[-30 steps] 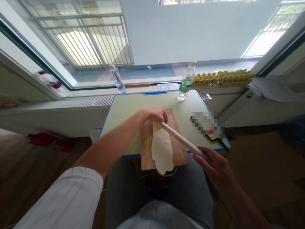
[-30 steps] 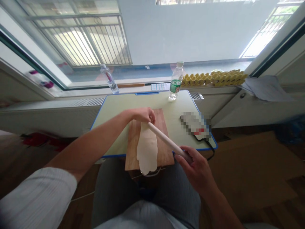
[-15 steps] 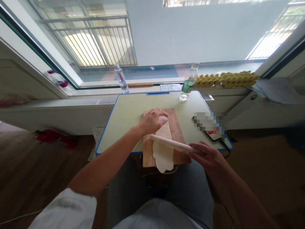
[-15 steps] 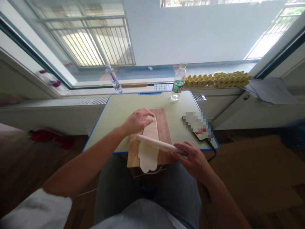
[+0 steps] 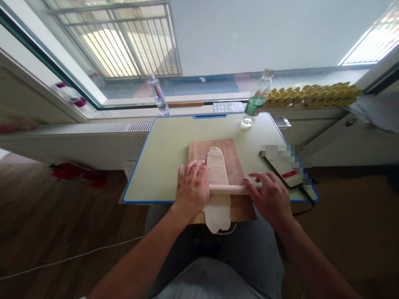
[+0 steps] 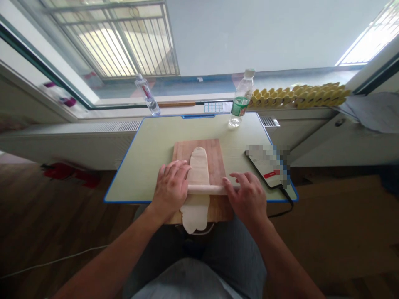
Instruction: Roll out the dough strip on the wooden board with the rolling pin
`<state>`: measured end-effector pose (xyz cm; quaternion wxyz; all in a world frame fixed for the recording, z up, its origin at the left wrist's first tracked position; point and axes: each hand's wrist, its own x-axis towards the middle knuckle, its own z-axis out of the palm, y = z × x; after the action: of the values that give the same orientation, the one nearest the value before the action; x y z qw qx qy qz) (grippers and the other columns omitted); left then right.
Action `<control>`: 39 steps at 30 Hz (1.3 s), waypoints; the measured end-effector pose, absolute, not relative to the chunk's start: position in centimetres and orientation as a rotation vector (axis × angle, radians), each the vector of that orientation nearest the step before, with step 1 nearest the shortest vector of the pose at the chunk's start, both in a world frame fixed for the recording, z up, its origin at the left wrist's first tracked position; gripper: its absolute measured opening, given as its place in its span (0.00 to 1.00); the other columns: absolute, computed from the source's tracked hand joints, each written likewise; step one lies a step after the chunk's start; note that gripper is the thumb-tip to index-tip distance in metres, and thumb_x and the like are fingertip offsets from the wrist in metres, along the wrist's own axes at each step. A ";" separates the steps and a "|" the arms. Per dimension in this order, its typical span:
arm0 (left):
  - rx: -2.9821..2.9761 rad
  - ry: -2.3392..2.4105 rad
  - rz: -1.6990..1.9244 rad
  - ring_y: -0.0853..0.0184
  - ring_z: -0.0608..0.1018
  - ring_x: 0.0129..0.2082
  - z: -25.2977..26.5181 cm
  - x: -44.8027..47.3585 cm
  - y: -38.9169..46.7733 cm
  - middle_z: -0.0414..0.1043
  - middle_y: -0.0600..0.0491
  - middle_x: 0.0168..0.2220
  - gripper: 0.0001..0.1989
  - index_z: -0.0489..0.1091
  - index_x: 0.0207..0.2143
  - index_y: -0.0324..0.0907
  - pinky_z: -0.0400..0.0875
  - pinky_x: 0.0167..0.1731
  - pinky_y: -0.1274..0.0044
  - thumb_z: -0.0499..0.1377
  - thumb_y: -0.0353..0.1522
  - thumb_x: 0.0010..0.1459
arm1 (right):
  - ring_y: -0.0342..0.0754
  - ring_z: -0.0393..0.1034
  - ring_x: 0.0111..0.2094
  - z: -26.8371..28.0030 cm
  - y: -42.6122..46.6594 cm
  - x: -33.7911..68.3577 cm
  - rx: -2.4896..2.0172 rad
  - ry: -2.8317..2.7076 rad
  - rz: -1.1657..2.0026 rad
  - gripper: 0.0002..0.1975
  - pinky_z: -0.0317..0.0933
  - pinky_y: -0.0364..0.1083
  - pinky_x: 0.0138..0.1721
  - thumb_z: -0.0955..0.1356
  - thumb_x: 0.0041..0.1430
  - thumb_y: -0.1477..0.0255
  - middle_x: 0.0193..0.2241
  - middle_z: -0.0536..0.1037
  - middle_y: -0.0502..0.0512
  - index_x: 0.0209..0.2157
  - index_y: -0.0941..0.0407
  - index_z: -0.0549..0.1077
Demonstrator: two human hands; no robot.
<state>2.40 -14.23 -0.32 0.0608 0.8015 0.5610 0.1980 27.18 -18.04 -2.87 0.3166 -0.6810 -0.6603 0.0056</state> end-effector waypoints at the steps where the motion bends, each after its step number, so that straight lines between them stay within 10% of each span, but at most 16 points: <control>1: 2.431 1.690 0.601 0.53 0.69 0.71 -0.2 2.4 -14.2 0.73 0.45 0.68 0.22 0.74 0.60 0.46 0.55 0.73 0.51 0.55 0.25 0.67 | 0.54 0.75 0.38 -2.9 -17.8 26.8 -1.787 -1.738 0.003 0.20 0.68 0.53 0.45 0.67 0.73 0.55 0.40 0.80 0.58 0.45 0.55 0.83; 21: 2.487 1.723 0.480 0.52 0.64 0.73 0.0 3.0 -6.9 0.68 0.50 0.72 0.21 0.71 0.66 0.51 0.52 0.74 0.48 0.52 0.35 0.75 | 0.63 0.69 0.63 -1.6 -11.8 24.8 -2.004 -2.089 -0.116 0.27 0.67 0.59 0.60 0.63 0.75 0.62 0.66 0.75 0.65 0.69 0.55 0.72; 27: 2.521 1.698 0.598 0.52 0.71 0.67 0.2 2.5 -10.6 0.75 0.46 0.65 0.18 0.72 0.63 0.47 0.50 0.73 0.49 0.52 0.38 0.76 | 0.62 0.71 0.60 -1.9 -15.2 24.1 -1.959 -2.008 -0.177 0.25 0.67 0.56 0.56 0.62 0.76 0.60 0.60 0.79 0.65 0.65 0.57 0.75; 33: 2.479 1.691 0.565 0.54 0.77 0.48 0.0 1.5 -13.4 0.81 0.47 0.42 0.20 0.76 0.40 0.45 0.64 0.55 0.58 0.50 0.44 0.78 | 0.51 0.74 0.34 -1.8 -16.7 22.8 -1.878 -1.796 -0.135 0.20 0.61 0.48 0.36 0.65 0.75 0.55 0.37 0.81 0.57 0.42 0.53 0.83; 39: 2.383 1.832 0.543 0.54 0.78 0.47 0.1 0.8 -12.3 0.82 0.47 0.41 0.13 0.74 0.39 0.46 0.65 0.49 0.60 0.54 0.39 0.76 | 0.52 0.73 0.38 -0.8 -14.5 20.1 -1.872 -1.912 -0.016 0.20 0.58 0.48 0.37 0.64 0.75 0.57 0.40 0.83 0.58 0.41 0.54 0.83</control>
<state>0.85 -12.33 0.15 0.0434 0.7794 0.5993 0.1775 20.12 -14.48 -0.84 0.2306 -0.6807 -0.6953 -0.0057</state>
